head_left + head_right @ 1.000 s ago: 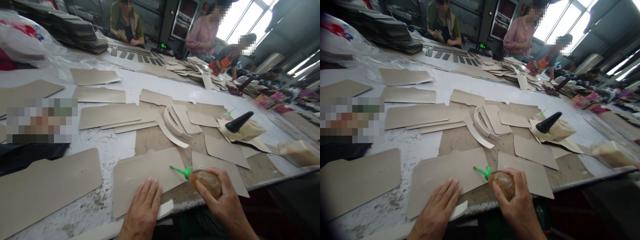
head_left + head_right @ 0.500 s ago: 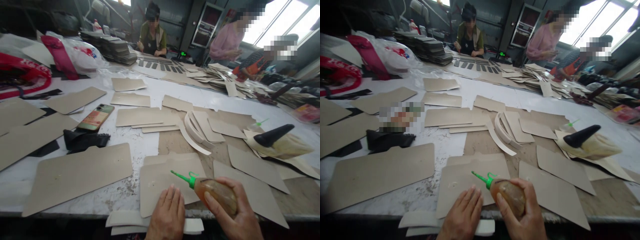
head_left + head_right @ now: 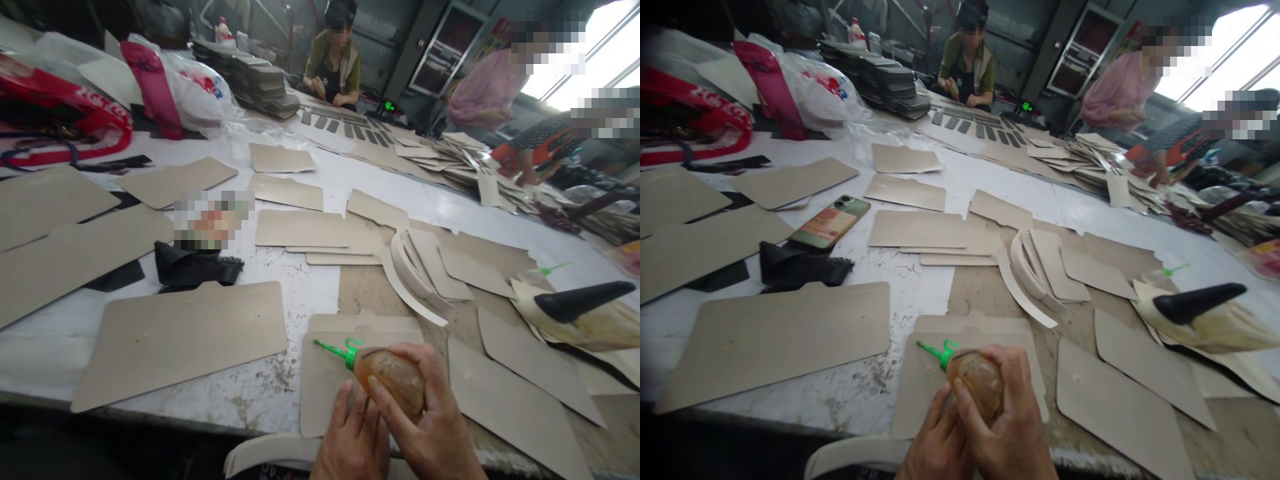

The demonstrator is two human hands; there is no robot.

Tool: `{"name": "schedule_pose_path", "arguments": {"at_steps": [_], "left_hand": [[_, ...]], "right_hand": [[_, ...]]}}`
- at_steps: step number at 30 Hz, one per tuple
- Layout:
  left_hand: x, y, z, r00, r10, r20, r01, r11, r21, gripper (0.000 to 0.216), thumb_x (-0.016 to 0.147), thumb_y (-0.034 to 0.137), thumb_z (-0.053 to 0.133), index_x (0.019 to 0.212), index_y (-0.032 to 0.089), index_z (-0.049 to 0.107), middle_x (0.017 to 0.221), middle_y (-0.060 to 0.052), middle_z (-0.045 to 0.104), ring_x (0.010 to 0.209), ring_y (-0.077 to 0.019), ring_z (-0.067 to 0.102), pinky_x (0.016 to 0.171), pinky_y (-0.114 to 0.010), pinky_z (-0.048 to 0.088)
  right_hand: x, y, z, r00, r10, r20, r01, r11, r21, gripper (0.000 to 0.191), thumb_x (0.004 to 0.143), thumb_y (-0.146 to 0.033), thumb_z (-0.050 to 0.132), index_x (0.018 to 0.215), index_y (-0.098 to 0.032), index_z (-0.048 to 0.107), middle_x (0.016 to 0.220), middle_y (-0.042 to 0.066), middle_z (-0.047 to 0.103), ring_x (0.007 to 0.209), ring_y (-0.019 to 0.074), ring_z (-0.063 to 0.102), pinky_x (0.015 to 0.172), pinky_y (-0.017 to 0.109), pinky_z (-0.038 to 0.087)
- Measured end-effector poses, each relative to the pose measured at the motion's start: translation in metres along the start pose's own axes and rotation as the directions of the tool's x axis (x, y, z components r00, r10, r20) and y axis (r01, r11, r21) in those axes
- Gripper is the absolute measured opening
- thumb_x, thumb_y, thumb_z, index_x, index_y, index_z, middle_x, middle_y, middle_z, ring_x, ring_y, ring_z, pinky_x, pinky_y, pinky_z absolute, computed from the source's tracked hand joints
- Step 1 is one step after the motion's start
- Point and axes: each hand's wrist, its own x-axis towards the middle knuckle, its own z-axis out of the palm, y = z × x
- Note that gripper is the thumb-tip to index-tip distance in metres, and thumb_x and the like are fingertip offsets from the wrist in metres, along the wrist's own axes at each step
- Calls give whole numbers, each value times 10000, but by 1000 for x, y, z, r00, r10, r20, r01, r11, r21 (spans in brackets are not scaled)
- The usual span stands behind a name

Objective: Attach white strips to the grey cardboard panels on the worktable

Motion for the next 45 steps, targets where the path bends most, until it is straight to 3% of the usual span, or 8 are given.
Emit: {"name": "schedule_pose_path", "arguments": {"at_steps": [11, 21, 27, 31, 37, 45], "left_hand": [[-6, -2, 3, 998, 61, 30, -61, 998, -5, 318, 859, 68, 344, 866, 127, 656, 941, -70, 695, 995, -195, 614, 1106, -427, 251], [-6, -7, 1, 990, 124, 64, -124, 992, -5, 299, 855, 71, 361, 882, 128, 653, 960, -79, 700, 997, -204, 626, 1103, -428, 256], [-12, -4, 8, 997, 67, 31, -66, 997, -49, 319, 890, 92, 343, 890, 123, 660, 978, -67, 705, 1028, -213, 613, 1105, -422, 267], [-14, -6, 11, 996, 91, 19, -90, 995, -44, 353, 904, 91, 313, 886, 124, 664, 965, -64, 711, 995, -202, 629, 1110, -412, 261], [-16, -16, 5, 965, 206, 163, -211, 977, 12, 327, 893, 93, 348, 972, 148, 661, 1019, -49, 704, 987, -184, 636, 1142, -420, 197], [-20, -21, 7, 954, 248, 167, -255, 967, 18, 349, 897, 102, 332, 990, 171, 662, 1031, -38, 700, 1186, -188, 520, 1148, -416, 197]], "right_hand": [[-3, 12, -13, 1000, -16, -26, 14, 997, -75, 214, 837, -314, 564, 1023, -241, 489, 951, 36, 501, 858, 204, 526, 732, 335, 451], [-8, 32, -32, 997, 22, -78, -32, 991, -131, 221, 841, -328, 550, 1029, -234, 482, 957, 49, 484, 875, 212, 512, 746, 353, 451], [-13, 45, -47, 989, 90, -121, -108, 983, -148, 236, 832, -346, 551, 1025, -229, 481, 959, 46, 476, 855, 207, 513, 737, 348, 453], [-14, 54, -58, 984, 106, -143, -132, 973, -187, 238, 837, -344, 549, 1032, -236, 465, 975, 45, 465, 883, 213, 502, 768, 367, 446], [-17, 70, -74, 968, 108, -226, -169, 948, -271, 235, 828, -365, 554, 1016, -246, 477, 978, 32, 474, 905, 222, 518, 792, 372, 444], [-20, 95, -91, 967, 9, -253, -114, 907, -405, 278, 818, -394, 582, 1031, -249, 475, 974, 30, 485, 889, 209, 537, 758, 335, 469]]}}
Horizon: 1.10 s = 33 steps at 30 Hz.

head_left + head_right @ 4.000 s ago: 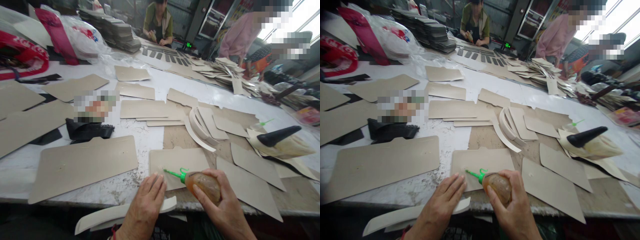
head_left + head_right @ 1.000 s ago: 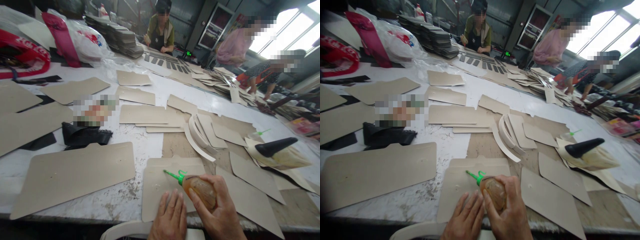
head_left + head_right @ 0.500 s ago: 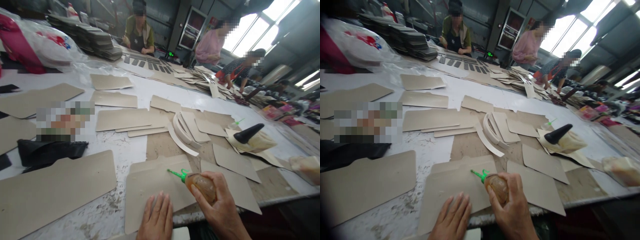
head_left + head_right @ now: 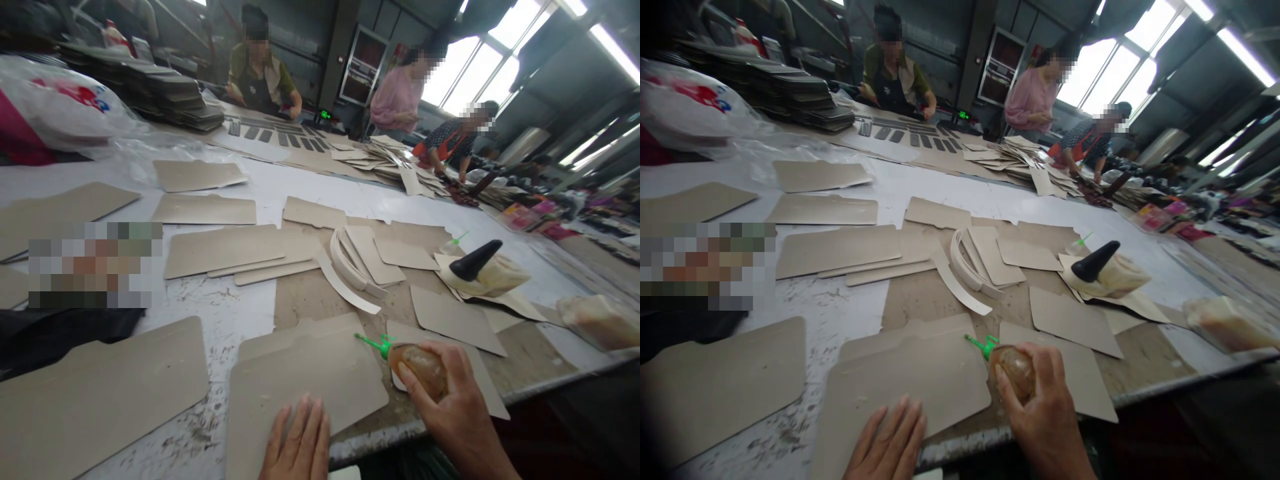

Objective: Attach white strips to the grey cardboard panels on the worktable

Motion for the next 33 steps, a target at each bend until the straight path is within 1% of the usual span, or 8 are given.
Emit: {"name": "schedule_pose_path", "arguments": {"at_steps": [3, 6, 12, 15, 20, 25, 28, 33], "left_hand": [[-1, 0, 0, 1000, 5, 17, -5, 1000, 13, 346, 897, 103, 338, 1001, 184, 658, 1046, -32, 697, 1166, -177, 539, 1149, -416, 199], [-3, 0, 0, 1000, 3, 10, -3, 1000, 16, 351, 900, 105, 330, 998, 189, 657, 1043, -37, 698, 1164, -180, 542, 1146, -425, 201], [3, 4, -2, 1000, -29, -11, 29, 1000, -1, 331, 884, 82, 346, 970, 159, 656, 1017, -40, 705, 996, -183, 637, 1137, -427, 216], [6, 5, -2, 998, -49, -27, 49, 999, -12, 305, 876, 86, 369, 947, 154, 658, 998, -42, 710, 963, -192, 649, 1134, -440, 214], [7, 6, -1, 997, -55, -61, 54, 998, -7, 304, 868, 85, 366, 909, 156, 659, 956, -42, 717, 928, -190, 656, 1131, -452, 205], [14, 7, -1, 987, -98, -127, 96, 995, -19, 322, 867, 72, 340, 847, 153, 651, 892, -40, 721, 888, -174, 661, 1129, -432, 211], [16, 9, -2, 984, -118, -133, 116, 993, -24, 329, 862, 63, 334, 845, 158, 648, 893, -39, 717, 889, -164, 658, 1128, -422, 213], [13, 9, 1, 986, -111, -124, 111, 994, -1, 300, 858, 75, 366, 861, 159, 654, 902, -41, 713, 907, -179, 650, 1124, -437, 223]], "right_hand": [[-1, -1, 1, 1000, 7, -3, -7, 1000, 5, 281, 822, -405, 577, 1033, -251, 474, 973, 30, 484, 878, 206, 542, 751, 333, 473], [-2, -9, 4, 1000, 5, 26, -6, 999, 35, 282, 821, -388, 582, 1041, -249, 476, 972, 33, 481, 876, 206, 542, 743, 329, 474], [-5, -39, 14, 997, 36, 72, -48, 984, 173, 253, 828, -349, 564, 1033, -231, 474, 964, 42, 473, 874, 213, 522, 761, 347, 447], [-5, -53, 19, 996, 35, 87, -54, 970, 236, 234, 826, -335, 560, 1021, -232, 480, 956, 35, 475, 857, 202, 519, 756, 331, 437], [-7, -70, 26, 994, -2, 112, -33, 952, 303, 218, 824, -311, 564, 1016, -236, 493, 934, 25, 480, 840, 193, 515, 728, 310, 431], [-7, -83, 32, 991, -39, 124, -5, 943, 334, 214, 828, -290, 558, 1025, -238, 494, 924, 23, 480, 833, 188, 520, 728, 304, 440], [-7, -90, 35, 990, -74, 119, 29, 939, 344, 213, 824, -276, 558, 1024, -235, 501, 918, 27, 489, 825, 191, 525, 724, 307, 440], [-6, -99, 39, 985, -119, 123, 62, 920, 386, 226, 801, -242, 569, 1017, -225, 505, 901, 35, 509, 836, 199, 534, 731, 313, 455]]}}
